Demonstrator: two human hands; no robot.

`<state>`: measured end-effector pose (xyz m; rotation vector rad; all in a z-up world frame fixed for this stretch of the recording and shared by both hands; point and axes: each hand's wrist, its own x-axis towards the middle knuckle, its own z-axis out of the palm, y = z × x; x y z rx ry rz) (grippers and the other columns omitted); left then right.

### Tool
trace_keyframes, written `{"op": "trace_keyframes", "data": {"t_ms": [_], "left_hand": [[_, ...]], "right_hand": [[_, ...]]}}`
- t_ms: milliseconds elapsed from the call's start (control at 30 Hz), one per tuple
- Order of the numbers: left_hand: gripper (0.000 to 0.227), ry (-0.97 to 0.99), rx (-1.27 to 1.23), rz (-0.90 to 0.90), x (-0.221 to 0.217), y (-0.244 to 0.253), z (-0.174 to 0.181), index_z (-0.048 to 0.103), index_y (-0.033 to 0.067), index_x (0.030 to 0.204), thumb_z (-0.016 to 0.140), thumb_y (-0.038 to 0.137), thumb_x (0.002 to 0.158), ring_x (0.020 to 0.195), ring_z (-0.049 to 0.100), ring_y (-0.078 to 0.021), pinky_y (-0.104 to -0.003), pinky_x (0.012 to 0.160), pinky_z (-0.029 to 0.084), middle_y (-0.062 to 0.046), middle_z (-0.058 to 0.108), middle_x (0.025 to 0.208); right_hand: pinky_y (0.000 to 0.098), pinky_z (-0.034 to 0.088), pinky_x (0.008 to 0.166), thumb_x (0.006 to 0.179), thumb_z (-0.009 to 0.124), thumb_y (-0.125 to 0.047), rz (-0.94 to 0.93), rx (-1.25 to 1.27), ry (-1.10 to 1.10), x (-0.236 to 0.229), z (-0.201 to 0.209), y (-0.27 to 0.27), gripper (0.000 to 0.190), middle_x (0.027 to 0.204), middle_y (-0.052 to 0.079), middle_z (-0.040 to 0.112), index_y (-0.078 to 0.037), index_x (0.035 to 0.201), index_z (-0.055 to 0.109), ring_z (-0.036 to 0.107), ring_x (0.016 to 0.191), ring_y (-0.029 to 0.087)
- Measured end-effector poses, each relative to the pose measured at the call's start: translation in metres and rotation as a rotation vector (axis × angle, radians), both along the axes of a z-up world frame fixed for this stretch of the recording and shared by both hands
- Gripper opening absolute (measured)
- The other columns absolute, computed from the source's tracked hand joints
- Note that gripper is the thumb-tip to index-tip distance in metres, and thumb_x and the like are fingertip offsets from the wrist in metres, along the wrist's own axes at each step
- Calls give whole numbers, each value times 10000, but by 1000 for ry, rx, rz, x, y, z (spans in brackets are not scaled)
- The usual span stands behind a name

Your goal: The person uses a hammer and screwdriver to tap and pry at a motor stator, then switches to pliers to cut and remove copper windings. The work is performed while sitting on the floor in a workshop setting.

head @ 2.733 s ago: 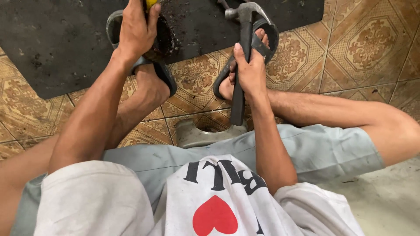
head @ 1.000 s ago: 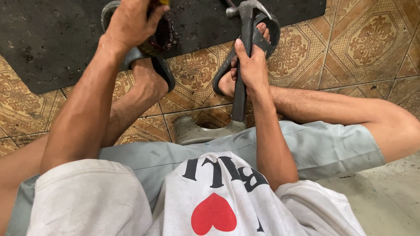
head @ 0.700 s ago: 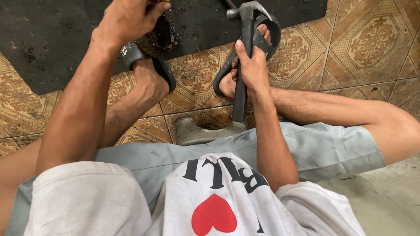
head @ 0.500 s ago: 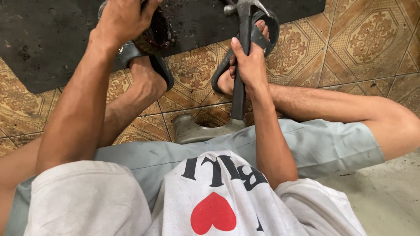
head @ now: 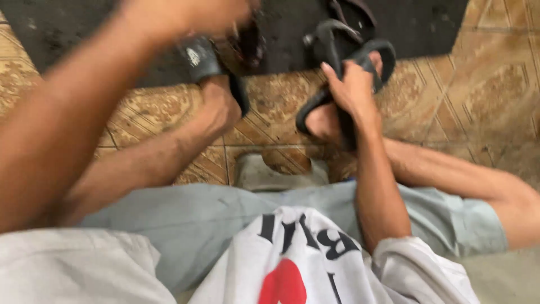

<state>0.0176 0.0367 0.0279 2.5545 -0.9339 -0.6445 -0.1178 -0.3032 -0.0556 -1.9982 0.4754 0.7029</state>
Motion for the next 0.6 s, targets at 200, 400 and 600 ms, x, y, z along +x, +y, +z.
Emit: {"op": "trace_keyframes", "data": {"t_ms": [200,400,600], "left_hand": [[292,345,63,-34,-48,-100,24,622,14,1228,611,82,945,706,754,-254,-404,537,637,-164,718,1072],[485,591,2,-302,-3,-76,57,681,280,1330,712,417,866,913,721,-328,-504,770,541,-38,783,1060],[854,114,-222,380,16,-24,-39,550,17,1440,473,743,997,1230,553,-473,-580,983,415,-293,576,1386]], "right_hand": [[431,158,1356,805,978,-154,319,32,-502,41,143,40,1123,1682,217,214,-4,1602,201,213,1608,343],[478,564,755,956,657,-374,545,-80,141,32,171,69,493,1131,196,724,-59,1314,534,707,908,296],[339,534,785,941,612,-476,234,-101,70,-31,144,52,533,1104,92,757,-61,1275,649,694,891,173]]}}
